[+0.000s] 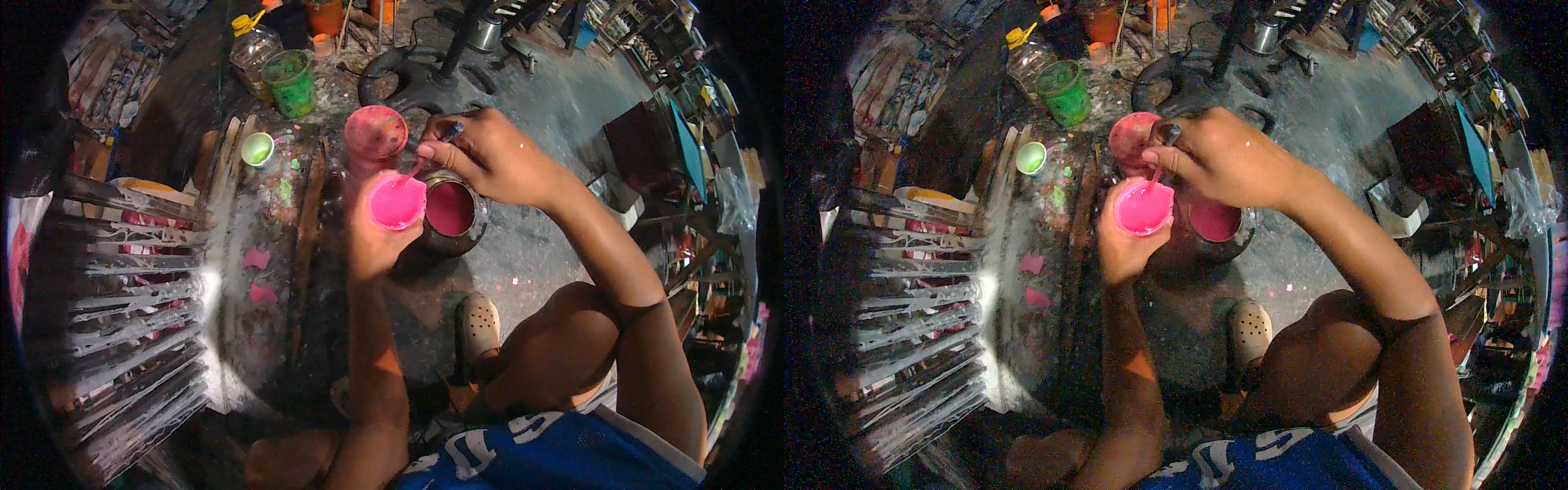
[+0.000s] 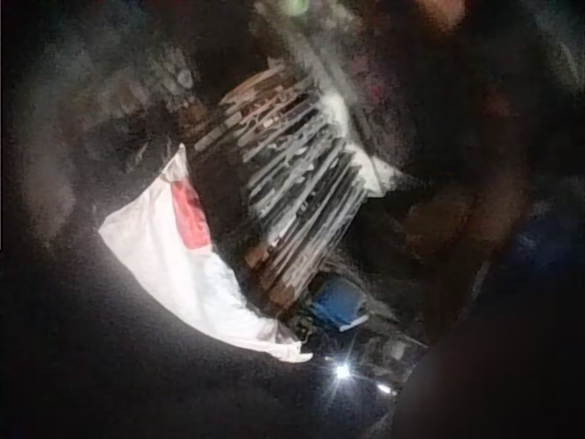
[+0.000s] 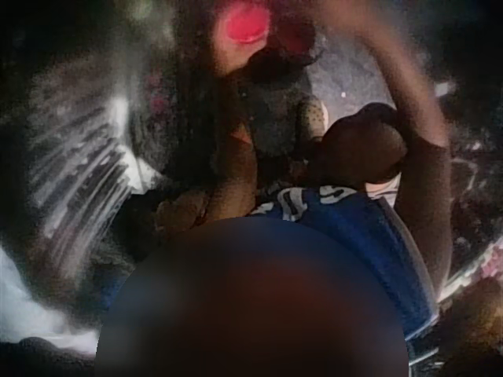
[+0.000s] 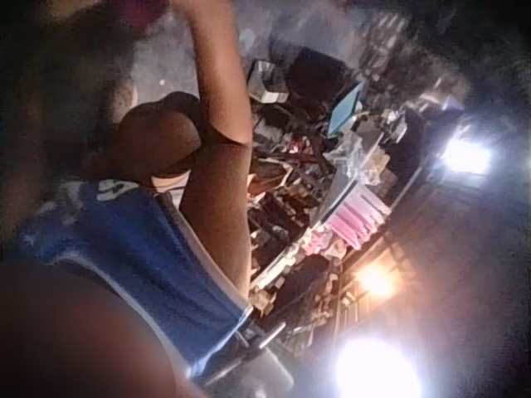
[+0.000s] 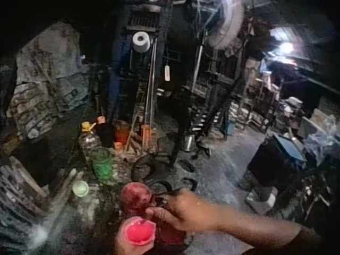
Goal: The person scoops pink paint from a small cup into a larger container and stirs it with a stick. They repeat this process multiple times, transferring paint between the two containers and mixing the contents.
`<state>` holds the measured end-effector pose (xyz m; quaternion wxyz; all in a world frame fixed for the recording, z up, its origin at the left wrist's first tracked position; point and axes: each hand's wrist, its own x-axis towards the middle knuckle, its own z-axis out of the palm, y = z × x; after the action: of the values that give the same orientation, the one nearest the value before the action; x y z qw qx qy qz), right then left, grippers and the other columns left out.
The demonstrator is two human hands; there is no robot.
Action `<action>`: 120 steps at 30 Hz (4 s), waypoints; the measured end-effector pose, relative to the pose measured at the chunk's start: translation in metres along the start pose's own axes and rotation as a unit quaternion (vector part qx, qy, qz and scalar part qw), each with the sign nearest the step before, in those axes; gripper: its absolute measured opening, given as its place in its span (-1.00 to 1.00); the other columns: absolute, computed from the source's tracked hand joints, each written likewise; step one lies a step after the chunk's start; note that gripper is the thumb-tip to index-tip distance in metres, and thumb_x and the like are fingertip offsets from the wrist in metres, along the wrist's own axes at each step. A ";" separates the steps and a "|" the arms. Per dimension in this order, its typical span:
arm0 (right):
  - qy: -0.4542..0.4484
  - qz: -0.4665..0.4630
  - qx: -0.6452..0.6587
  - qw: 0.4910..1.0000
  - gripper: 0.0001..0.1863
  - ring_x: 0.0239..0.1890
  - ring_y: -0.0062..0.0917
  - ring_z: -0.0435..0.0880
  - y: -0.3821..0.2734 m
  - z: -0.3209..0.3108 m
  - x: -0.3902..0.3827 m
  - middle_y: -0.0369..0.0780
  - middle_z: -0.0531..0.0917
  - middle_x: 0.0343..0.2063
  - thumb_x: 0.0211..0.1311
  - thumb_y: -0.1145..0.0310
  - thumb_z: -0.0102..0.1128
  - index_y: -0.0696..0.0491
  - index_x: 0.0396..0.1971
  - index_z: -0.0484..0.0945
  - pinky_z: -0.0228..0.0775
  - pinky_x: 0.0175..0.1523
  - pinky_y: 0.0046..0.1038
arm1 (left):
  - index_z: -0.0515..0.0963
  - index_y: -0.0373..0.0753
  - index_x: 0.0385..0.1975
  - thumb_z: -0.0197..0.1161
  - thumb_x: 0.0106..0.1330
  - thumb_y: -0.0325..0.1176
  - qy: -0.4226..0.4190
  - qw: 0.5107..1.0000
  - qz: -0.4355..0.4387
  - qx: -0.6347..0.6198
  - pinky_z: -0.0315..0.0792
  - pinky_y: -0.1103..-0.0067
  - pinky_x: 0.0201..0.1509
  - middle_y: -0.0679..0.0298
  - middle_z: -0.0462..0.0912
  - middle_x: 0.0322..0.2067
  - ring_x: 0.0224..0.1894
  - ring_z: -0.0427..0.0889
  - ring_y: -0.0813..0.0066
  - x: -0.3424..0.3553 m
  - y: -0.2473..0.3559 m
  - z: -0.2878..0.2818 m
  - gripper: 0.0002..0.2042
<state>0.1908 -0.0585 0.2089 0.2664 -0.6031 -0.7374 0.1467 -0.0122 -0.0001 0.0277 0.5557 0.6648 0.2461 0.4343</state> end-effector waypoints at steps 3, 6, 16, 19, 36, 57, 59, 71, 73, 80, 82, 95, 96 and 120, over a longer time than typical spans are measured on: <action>-0.006 -0.027 -0.027 0.999 -0.51 -0.35 0.21 0.71 0.001 -0.002 -0.003 0.15 0.71 -0.44 0.67 0.06 0.28 0.23 -0.34 0.70 0.56 -0.19 0.10 | 0.56 -0.30 0.29 0.73 0.08 -0.51 0.007 1.000 -0.007 0.009 0.56 0.37 0.43 0.19 0.73 0.14 0.24 0.72 0.36 0.001 0.003 0.000 -0.29; -0.049 -0.004 -0.051 0.997 -0.46 -0.36 0.22 0.71 -0.004 -0.003 -0.007 0.16 0.69 -0.45 0.67 0.05 0.27 0.23 -0.43 0.69 0.56 -0.19 0.12 | 0.58 -0.29 0.23 0.73 0.08 -0.51 0.019 1.000 -0.006 0.009 0.59 0.38 0.37 0.21 0.75 0.08 0.17 0.75 0.38 0.000 0.004 0.001 -0.34; 0.023 -0.090 -0.002 0.996 -0.53 -0.34 0.20 0.74 -0.014 0.025 -0.002 0.15 0.73 -0.42 0.66 0.07 0.28 0.22 -0.31 0.71 0.61 -0.16 0.10 | 0.63 -0.24 0.16 0.73 0.02 -0.49 -0.001 0.999 -0.038 -0.006 0.57 0.24 0.35 0.13 0.72 0.10 0.17 0.72 0.18 0.000 -0.004 0.015 -0.37; 0.019 -0.060 -0.043 0.997 -0.53 -0.34 0.18 0.75 -0.011 0.015 -0.002 0.15 0.73 -0.42 0.65 0.07 0.29 0.24 -0.31 0.70 0.61 -0.18 0.09 | 0.59 -0.24 0.12 0.74 0.05 -0.50 0.011 0.996 0.020 0.089 0.63 0.33 0.26 0.21 0.77 0.01 0.10 0.77 0.34 0.001 -0.003 0.015 -0.40; 0.006 -0.023 -0.048 0.999 -0.52 -0.39 0.21 0.72 -0.012 0.008 -0.007 0.18 0.66 -0.52 0.65 0.07 0.30 0.24 -0.32 0.73 0.57 -0.21 0.10 | 0.56 -0.25 0.18 0.75 0.05 -0.49 0.011 0.999 0.005 0.035 0.61 0.39 0.27 0.25 0.70 0.02 0.10 0.71 0.39 0.003 0.003 0.018 -0.34; -0.041 -0.035 0.036 0.998 -0.52 -0.42 0.19 0.71 -0.006 0.008 -0.009 0.18 0.65 -0.53 0.66 0.08 0.30 0.23 -0.34 0.71 0.56 -0.23 0.09 | 0.58 -0.23 0.08 0.74 0.11 -0.48 -0.001 0.999 -0.012 0.047 0.60 0.42 0.22 0.29 0.69 -0.06 0.02 0.71 0.44 0.000 -0.001 0.016 -0.45; -0.072 -0.022 0.014 0.997 -0.51 -0.43 0.20 0.70 -0.003 0.003 -0.010 0.18 0.65 -0.54 0.66 0.08 0.30 0.24 -0.35 0.71 0.55 -0.24 0.09 | 0.57 -0.24 0.08 0.74 0.11 -0.48 0.000 0.998 -0.006 0.058 0.60 0.42 0.23 0.29 0.69 -0.04 0.03 0.70 0.45 0.000 -0.003 0.016 -0.44; -0.065 -0.023 0.025 0.997 -0.48 -0.37 0.21 0.70 0.000 0.005 -0.009 0.17 0.66 -0.51 0.68 0.05 0.27 0.23 -0.38 0.70 0.54 -0.20 0.11 | 0.58 -0.26 0.17 0.75 0.07 -0.47 -0.003 1.000 -0.022 0.003 0.61 0.39 0.27 0.26 0.70 0.01 0.09 0.72 0.41 0.000 0.000 0.015 -0.36; -0.054 0.002 -0.019 0.998 -0.48 -0.36 0.21 0.70 0.001 0.005 -0.008 0.17 0.66 -0.50 0.68 0.04 0.27 0.22 -0.37 0.71 0.54 -0.17 0.11 | 0.58 -0.25 0.14 0.75 0.08 -0.46 0.013 1.000 0.007 0.015 0.61 0.40 0.27 0.25 0.71 0.01 0.10 0.73 0.42 -0.001 -0.001 0.016 -0.38; -0.079 -0.022 0.059 0.995 -0.46 -0.33 0.19 0.72 -0.011 0.002 -0.003 0.17 0.67 -0.48 0.67 0.04 0.27 0.21 -0.43 0.72 0.54 -0.13 0.12 | 0.58 -0.25 0.19 0.75 0.10 -0.46 -0.014 0.999 -0.038 -0.002 0.61 0.38 0.29 0.23 0.73 0.06 0.13 0.74 0.40 0.000 -0.003 0.011 -0.36; -0.142 0.031 -0.019 0.989 -0.62 -0.37 0.09 0.70 -0.011 -0.005 -0.001 0.10 0.70 -0.41 0.69 0.12 0.28 0.17 -0.21 0.72 0.51 -0.19 0.00 | 0.57 -0.25 0.19 0.75 0.10 -0.46 -0.024 0.997 -0.064 -0.032 0.62 0.38 0.28 0.23 0.73 0.06 0.12 0.74 0.41 -0.002 -0.003 0.010 -0.36; -0.043 0.003 -0.062 0.997 -0.43 -0.27 0.16 0.74 -0.006 0.005 -0.001 0.20 0.68 -0.45 0.67 0.06 0.26 0.24 -0.50 0.69 0.55 -0.08 0.08 | 0.58 -0.23 0.13 0.78 0.06 -0.45 0.015 0.999 0.019 0.023 0.63 0.36 0.24 0.25 0.72 0.00 0.06 0.74 0.38 -0.001 -0.004 0.012 -0.38; -0.040 -0.007 -0.027 0.999 -0.43 -0.28 0.16 0.74 -0.008 0.006 -0.001 0.20 0.68 -0.45 0.67 0.06 0.26 0.24 -0.49 0.70 0.55 -0.08 0.09 | 0.58 -0.22 0.11 0.78 0.06 -0.45 0.009 1.000 0.013 0.026 0.63 0.36 0.23 0.26 0.72 -0.02 0.05 0.74 0.39 -0.002 -0.003 0.011 -0.39; -0.085 -0.007 0.035 0.996 -0.45 -0.31 0.19 0.73 -0.006 0.003 -0.001 0.18 0.68 -0.46 0.67 0.03 0.24 0.24 -0.41 0.71 0.56 -0.13 0.05 | 0.52 -0.26 0.20 0.76 0.08 -0.49 -0.020 0.998 -0.050 -0.043 0.62 0.35 0.30 0.23 0.72 0.06 0.18 0.73 0.38 -0.002 -0.006 0.015 -0.32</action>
<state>0.1847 -0.0609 0.2094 0.2247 -0.5735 -0.7561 0.2211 0.0002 -0.0080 0.0216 0.6097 0.6353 0.2494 0.4029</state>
